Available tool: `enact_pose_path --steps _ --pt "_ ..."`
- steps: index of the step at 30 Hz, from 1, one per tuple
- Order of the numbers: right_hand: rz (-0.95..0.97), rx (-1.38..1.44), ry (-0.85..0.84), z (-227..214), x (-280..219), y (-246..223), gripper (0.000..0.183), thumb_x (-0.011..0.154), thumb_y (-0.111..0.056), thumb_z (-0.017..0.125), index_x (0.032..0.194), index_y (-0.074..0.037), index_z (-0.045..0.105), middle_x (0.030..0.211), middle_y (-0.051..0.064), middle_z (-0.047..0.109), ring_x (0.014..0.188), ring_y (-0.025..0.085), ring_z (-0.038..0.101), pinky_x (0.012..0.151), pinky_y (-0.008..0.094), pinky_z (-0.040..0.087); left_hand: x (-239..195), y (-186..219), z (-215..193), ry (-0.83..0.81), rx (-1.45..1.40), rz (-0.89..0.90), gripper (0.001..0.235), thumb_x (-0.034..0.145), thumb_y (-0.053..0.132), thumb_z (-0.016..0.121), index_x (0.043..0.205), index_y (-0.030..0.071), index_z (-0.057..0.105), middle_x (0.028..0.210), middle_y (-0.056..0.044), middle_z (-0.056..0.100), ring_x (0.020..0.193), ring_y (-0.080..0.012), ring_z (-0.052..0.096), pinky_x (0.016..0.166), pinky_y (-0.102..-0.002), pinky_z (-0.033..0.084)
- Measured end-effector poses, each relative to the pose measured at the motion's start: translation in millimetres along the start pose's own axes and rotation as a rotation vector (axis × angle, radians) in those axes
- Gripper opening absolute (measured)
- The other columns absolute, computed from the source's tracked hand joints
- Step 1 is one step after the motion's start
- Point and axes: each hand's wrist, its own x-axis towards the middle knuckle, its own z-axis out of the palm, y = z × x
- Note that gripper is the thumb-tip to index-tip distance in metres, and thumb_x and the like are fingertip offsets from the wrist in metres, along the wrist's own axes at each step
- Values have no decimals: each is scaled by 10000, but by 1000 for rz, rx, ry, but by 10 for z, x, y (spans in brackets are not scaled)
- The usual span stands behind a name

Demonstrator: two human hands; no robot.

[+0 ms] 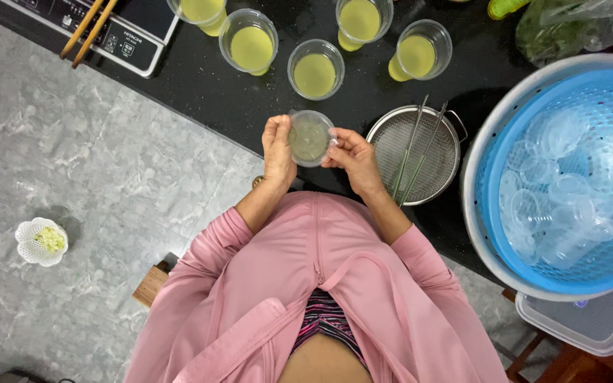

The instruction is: The person places thin translucent discs into small clear plastic cups filled with yellow liquid, then seals each cup with a lid. The person handles the cups one at a time, arranging them on the countertop.

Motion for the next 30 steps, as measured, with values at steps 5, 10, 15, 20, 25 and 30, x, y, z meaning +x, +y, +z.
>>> enact_pose_path --steps 5,10,15,20,25,30 --pt "19 -19 31 -84 21 -67 334 981 -74 686 1299 6 621 973 61 697 808 134 716 716 301 642 -54 34 103 -34 1 8 122 1056 215 616 1019 103 586 956 20 592 898 -74 540 825 -260 475" --pt "-103 -229 147 -310 100 -275 260 977 -87 707 1219 6 685 943 57 720 744 99 690 649 256 611 -119 -18 363 -129 -19 2 151 1082 225 566 1103 78 594 1076 -22 625 1039 -112 565 964 -285 460" --pt "-316 -379 250 -617 390 -470 152 949 -41 733 1071 29 677 871 74 730 646 93 666 554 243 565 -56 -176 652 -250 40 11 195 1060 121 536 1243 56 542 1215 -54 598 1153 -142 540 1063 -308 415" --pt "-337 -425 347 -801 543 -664 98 990 -57 699 933 22 690 811 72 719 589 87 644 511 235 545 51 -408 831 -310 44 79 307 1012 4 529 1313 44 484 1323 -74 536 1284 -165 485 1168 -333 346" --pt "-319 -453 440 -839 518 -940 100 978 -95 685 928 -9 695 823 42 742 607 75 702 525 215 557 165 -571 913 -286 53 93 305 1015 8 555 1308 41 476 1314 -65 518 1289 -169 479 1166 -338 348" --pt "-471 -721 659 -1066 295 -1454 177 969 -96 764 859 6 670 745 83 701 575 115 652 495 245 512 206 -724 891 -305 69 64 308 1022 40 602 1308 50 487 1294 -65 540 1252 -173 509 1133 -331 391"
